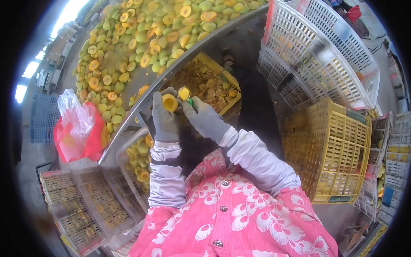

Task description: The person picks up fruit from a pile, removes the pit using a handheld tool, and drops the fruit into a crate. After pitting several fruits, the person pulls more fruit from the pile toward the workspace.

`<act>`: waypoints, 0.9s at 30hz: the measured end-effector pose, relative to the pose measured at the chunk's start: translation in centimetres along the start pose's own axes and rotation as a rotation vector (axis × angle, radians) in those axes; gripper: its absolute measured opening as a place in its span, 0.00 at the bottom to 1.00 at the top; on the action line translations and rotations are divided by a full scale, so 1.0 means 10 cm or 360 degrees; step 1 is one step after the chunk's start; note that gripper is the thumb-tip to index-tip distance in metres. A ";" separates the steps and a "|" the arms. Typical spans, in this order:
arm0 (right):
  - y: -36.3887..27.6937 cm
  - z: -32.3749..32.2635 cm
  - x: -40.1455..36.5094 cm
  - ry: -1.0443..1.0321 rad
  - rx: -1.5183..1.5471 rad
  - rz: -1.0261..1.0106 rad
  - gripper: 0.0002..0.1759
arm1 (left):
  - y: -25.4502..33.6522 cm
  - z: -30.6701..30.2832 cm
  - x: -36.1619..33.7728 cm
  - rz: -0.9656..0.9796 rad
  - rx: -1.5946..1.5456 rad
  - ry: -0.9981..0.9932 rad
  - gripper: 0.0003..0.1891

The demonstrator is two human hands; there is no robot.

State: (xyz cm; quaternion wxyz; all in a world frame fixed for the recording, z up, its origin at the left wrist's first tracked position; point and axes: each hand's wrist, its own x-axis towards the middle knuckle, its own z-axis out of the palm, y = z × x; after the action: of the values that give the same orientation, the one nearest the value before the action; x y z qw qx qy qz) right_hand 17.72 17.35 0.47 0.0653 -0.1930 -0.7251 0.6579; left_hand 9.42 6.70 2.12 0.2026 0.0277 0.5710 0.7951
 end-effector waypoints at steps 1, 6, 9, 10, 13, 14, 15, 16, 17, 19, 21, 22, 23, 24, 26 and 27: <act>-0.05 -0.04 -0.02 -0.0030 -0.0297 0.0003 0.20 | -0.03 0.04 0.00 0.0441 0.0390 0.0027 0.25; 0.02 0.05 0.07 0.0028 -0.0845 0.0018 0.18 | -0.14 0.02 0.03 0.1202 0.1184 0.0086 0.18; 0.46 -0.02 0.24 0.0108 -0.0925 0.0195 0.19 | -0.06 -0.04 -0.20 0.0459 0.0502 0.0572 0.08; 0.60 -0.07 0.30 0.0156 -0.0869 0.0310 0.20 | 0.05 -0.03 -0.34 0.0492 0.0257 0.0695 0.07; 0.84 -0.12 0.35 0.0146 -0.0900 0.0314 0.23 | 0.18 -1.19 -0.53 0.0876 0.1793 0.0398 0.07; 0.82 -0.12 0.35 0.0139 -0.0886 0.0315 0.23 | 0.19 -1.61 -0.59 0.0394 0.2005 0.0586 0.07; 0.76 -0.13 0.35 0.0044 -0.0611 0.0448 0.23 | 0.38 -1.71 -0.71 0.0356 0.2338 0.0458 0.06; 0.75 -0.13 0.36 -0.0054 -0.0337 0.0583 0.24 | 0.55 -1.72 -0.73 0.0363 0.2525 0.0414 0.06; 0.93 -0.04 0.44 -0.0092 -0.0133 0.0578 0.22 | 0.67 -1.67 -0.65 0.0338 0.2369 0.0299 0.07; 0.91 0.07 0.43 -0.0196 0.0140 0.0613 0.22 | 0.94 -1.27 -0.33 0.0563 0.2316 0.0015 0.10; 0.84 0.07 0.41 -0.0268 0.0414 0.0622 0.21 | 0.95 -1.03 0.30 0.0808 0.2219 -0.0182 0.14; 0.76 0.02 0.36 -0.0239 0.0429 0.0658 0.19 | 0.87 -1.07 0.76 0.0786 0.2030 -0.0196 0.17; 0.70 -0.04 0.31 -0.0208 0.0447 0.0695 0.18 | 0.78 -1.15 1.32 0.0779 0.2168 -0.0077 0.19; 0.69 -0.08 0.28 -0.0176 0.0465 0.0731 0.16 | 0.74 -1.15 1.82 0.0773 0.2303 0.0046 0.22; 0.91 -0.11 0.22 -0.0063 0.0591 0.0828 0.15 | 0.78 -0.91 2.38 0.0575 0.2451 0.0124 0.29; 0.99 -0.13 0.26 0.0038 0.0711 0.0924 0.15 | 0.76 -0.86 2.65 0.0582 0.2452 0.0103 0.29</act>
State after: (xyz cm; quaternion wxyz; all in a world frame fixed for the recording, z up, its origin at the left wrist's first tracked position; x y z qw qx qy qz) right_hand 17.70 20.08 -9.49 -0.0752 -0.3794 -0.4775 0.7889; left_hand -19.46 6.33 1.11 -0.0241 0.2303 0.9527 0.1971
